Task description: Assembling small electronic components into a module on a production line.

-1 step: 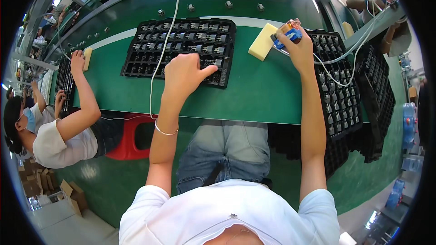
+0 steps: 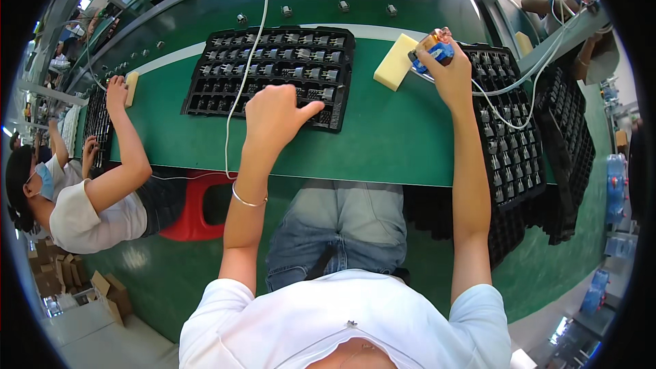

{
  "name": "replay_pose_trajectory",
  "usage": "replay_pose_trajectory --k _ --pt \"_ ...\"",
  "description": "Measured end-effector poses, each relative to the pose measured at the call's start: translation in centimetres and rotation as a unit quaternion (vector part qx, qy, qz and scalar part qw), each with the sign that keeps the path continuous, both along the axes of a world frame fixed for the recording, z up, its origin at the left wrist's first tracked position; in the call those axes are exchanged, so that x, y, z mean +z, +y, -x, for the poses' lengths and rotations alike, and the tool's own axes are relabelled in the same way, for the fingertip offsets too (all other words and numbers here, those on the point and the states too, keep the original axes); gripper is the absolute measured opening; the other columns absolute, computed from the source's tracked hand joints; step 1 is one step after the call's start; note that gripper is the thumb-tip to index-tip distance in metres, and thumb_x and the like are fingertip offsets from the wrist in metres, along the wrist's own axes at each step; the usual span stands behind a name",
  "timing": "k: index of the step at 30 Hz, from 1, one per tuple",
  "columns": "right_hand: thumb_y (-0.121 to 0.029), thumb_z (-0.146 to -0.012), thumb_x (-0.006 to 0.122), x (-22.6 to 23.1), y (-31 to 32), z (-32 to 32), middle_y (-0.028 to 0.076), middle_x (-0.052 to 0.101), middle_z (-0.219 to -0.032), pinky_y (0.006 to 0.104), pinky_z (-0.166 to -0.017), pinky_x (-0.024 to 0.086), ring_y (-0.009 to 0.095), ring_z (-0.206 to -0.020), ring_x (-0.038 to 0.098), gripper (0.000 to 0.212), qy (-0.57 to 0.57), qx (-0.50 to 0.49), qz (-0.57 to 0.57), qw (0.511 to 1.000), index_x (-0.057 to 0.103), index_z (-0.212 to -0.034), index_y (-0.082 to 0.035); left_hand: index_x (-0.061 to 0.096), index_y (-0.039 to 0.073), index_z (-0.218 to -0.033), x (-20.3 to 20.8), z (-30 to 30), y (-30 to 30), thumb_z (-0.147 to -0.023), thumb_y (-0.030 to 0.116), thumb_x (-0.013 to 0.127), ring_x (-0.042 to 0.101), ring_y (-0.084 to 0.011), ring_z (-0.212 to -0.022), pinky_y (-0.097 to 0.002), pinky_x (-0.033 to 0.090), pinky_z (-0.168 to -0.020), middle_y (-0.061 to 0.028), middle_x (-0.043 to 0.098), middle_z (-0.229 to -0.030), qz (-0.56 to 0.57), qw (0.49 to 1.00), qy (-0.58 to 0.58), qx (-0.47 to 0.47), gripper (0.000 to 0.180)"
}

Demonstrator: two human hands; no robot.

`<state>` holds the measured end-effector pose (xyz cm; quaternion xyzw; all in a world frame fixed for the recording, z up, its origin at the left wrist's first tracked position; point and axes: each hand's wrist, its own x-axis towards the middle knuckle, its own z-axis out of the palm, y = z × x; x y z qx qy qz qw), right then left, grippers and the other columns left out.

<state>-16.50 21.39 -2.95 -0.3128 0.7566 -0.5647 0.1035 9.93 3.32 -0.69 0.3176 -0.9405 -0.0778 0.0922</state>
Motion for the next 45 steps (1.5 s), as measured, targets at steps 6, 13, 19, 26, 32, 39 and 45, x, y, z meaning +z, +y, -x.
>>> replay_pose_trajectory --k 6,13,19,26,32,39,45 --pt "-0.036 -0.073 0.08 -0.6 -1.0 -1.6 0.008 0.063 -0.073 0.0297 -0.059 0.047 0.013 -0.06 0.058 0.057 0.233 -0.079 -0.068 0.967 0.068 -0.119 -0.004 0.068 0.001 -0.068 -0.9 -0.6 0.7 -0.078 0.046 0.074 0.068 -0.0352 -0.068 -0.0435 0.053 -0.06 -0.0164 0.066 -0.067 -0.014 1.0 -0.006 0.017 0.046" --pt "-0.032 -0.076 0.079 -1.4 -1.1 -1.5 0.008 0.063 -0.074 0.0307 -0.06 0.048 0.016 -0.06 0.058 0.046 0.255 -0.08 -0.044 0.963 0.068 -0.111 -0.003 0.06 0.001 -0.081 1.4 1.5 0.8 -0.075 0.02 0.078 0.055 -0.0174 -0.053 -0.0332 0.043 -0.052 -0.0062 0.062 -0.066 -0.151 0.96 0.229 -0.049 0.026" --pt "-0.03 -0.077 0.079 -1.6 -1.4 -1.6 0.007 0.064 -0.081 0.0308 -0.062 0.049 0.016 -0.063 0.058 0.046 0.236 -0.07 -0.03 0.969 0.068 -0.111 -0.003 0.058 0.002 -0.094 2.1 8.0 0.2 -0.079 0.011 0.075 0.05 -0.0027 -0.058 -0.0198 0.04 -0.051 0.0003 0.061 -0.074 -0.444 0.807 0.352 -0.166 0.024" --pt "-0.028 -0.076 0.079 -1.7 -1.5 -1.7 0.007 0.064 -0.086 0.0301 -0.063 0.049 0.016 -0.065 0.057 0.047 0.225 -0.065 -0.03 0.972 0.068 -0.113 -0.002 0.061 -0.001 -0.103 0.4 12.4 -0.8 -0.089 0.013 0.07 0.045 -0.0031 -0.057 -0.0176 0.034 -0.05 -0.0022 0.061 -0.078 -0.526 0.752 0.367 -0.156 0.022" --pt "-0.028 -0.075 0.08 -1.5 -1.3 -1.6 0.006 0.063 -0.083 0.0295 -0.061 0.048 0.015 -0.062 0.055 0.044 0.223 -0.07 -0.031 0.972 0.069 -0.109 -0.002 0.065 0.002 -0.103 -2.1 12.5 -0.9 -0.089 0.018 0.072 0.049 -0.0026 -0.057 -0.0168 0.035 -0.049 0.001 0.061 -0.074 -0.588 0.71 0.377 -0.086 0.022" --pt "-0.026 -0.075 0.08 -1.3 -1.9 -1.6 0.005 0.063 -0.078 0.0268 -0.061 0.047 0.011 -0.062 0.055 0.039 0.219 -0.069 -0.044 0.972 0.068 -0.103 -0.002 0.068 0.004 -0.094 -2.7 12.4 -1.7 -0.089 0.02 0.073 0.05 -0.0025 -0.055 -0.0166 0.036 -0.049 0.0031 0.059 -0.071 -0.647 0.655 0.385 -0.068 0.018" --pt "-0.026 -0.074 0.079 -0.1 -4.6 1.0 0.006 0.065 -0.074 0.0274 -0.065 0.05 0.009 -0.066 0.058 0.037 0.152 -0.012 -0.073 0.986 0.068 -0.096 0.001 0.066 0.006 -0.085 -2.6 11.7 -2.8 -0.091 0.022 0.072 0.05 -0.0037 -0.051 -0.0175 0.035 -0.046 0.004 0.056 -0.065 -0.648 0.648 0.397 -0.059 0.018"
